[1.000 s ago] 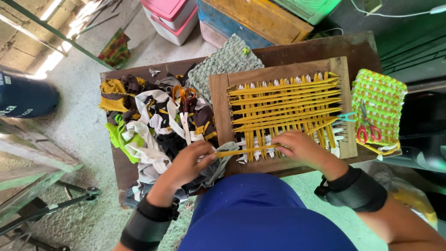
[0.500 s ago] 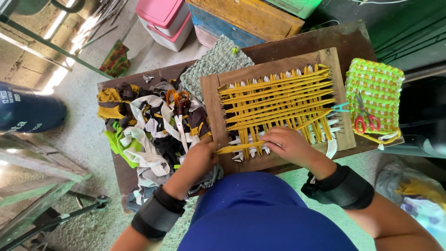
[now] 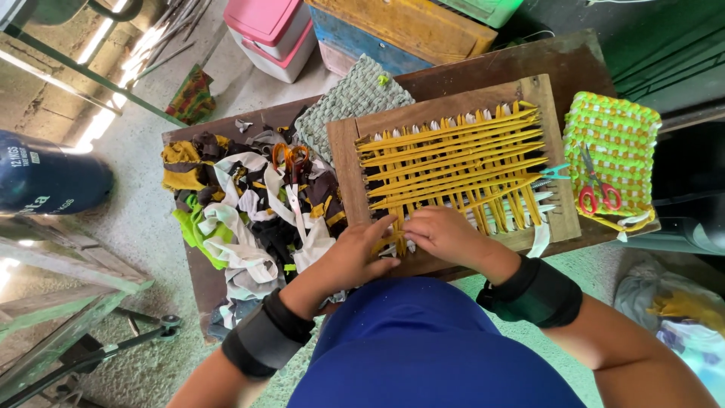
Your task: Weaving strips of fabric through a wooden loom to create a hand-made rug.
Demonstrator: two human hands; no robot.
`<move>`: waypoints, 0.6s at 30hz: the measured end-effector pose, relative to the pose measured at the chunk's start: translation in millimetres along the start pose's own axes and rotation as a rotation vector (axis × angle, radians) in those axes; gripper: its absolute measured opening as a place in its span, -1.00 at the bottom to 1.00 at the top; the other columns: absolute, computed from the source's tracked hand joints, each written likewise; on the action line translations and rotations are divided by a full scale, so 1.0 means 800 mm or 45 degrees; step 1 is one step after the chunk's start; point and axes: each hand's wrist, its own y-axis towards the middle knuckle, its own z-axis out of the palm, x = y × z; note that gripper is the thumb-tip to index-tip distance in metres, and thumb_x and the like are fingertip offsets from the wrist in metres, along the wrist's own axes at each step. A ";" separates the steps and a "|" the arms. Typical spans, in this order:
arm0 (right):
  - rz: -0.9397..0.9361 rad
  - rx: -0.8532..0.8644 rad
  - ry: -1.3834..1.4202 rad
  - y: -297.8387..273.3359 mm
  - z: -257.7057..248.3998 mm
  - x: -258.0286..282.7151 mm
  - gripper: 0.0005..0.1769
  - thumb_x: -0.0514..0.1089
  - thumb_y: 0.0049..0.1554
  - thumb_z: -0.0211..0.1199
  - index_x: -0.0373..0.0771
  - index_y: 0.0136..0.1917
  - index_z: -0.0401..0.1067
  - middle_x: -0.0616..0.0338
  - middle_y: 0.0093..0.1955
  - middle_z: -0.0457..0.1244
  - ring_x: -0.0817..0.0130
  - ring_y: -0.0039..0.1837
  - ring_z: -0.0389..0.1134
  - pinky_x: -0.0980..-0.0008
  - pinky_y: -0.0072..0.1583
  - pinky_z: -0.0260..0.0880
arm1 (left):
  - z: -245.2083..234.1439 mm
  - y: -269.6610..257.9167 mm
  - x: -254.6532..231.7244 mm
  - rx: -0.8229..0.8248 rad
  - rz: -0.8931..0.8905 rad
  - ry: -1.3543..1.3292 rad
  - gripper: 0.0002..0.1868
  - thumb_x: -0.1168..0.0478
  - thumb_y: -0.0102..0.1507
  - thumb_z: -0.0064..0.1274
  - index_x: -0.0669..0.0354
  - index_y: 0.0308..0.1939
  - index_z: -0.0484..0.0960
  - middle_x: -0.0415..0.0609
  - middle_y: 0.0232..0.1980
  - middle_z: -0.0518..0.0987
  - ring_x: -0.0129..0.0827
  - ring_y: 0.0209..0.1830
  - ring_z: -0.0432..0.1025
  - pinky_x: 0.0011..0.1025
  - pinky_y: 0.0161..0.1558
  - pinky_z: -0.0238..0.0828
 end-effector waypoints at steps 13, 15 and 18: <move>0.083 -0.086 -0.034 -0.021 0.003 -0.044 -0.75 -0.09 0.17 0.24 -0.18 0.10 0.52 0.14 -0.01 0.38 0.13 0.08 0.39 0.17 0.10 0.36 | 0.007 0.001 0.068 -0.085 -0.323 -0.194 -0.78 0.16 0.27 0.15 0.13 -0.05 0.70 0.07 -0.16 0.70 -0.08 -0.20 0.62 -0.26 -0.18 0.52; 0.124 -0.148 0.003 -0.024 0.004 -0.051 -0.79 -0.15 0.13 0.26 -0.16 0.06 0.52 0.16 0.05 0.38 0.14 0.13 0.40 0.20 0.12 0.39 | 0.002 0.006 0.058 -0.045 -0.491 -0.047 -0.81 0.14 0.26 0.15 0.05 -0.08 0.68 0.02 -0.21 0.71 -0.09 -0.23 0.62 -0.24 -0.20 0.52; 0.124 -0.156 0.027 -0.020 0.003 -0.038 -0.80 -0.20 0.11 0.28 -0.16 0.04 0.53 0.17 0.10 0.36 0.16 0.13 0.40 0.23 0.10 0.41 | 0.009 0.009 0.054 -0.163 -0.422 0.084 -0.76 0.18 0.23 0.10 0.04 -0.02 0.63 0.00 -0.20 0.69 -0.02 -0.22 0.59 -0.16 -0.25 0.51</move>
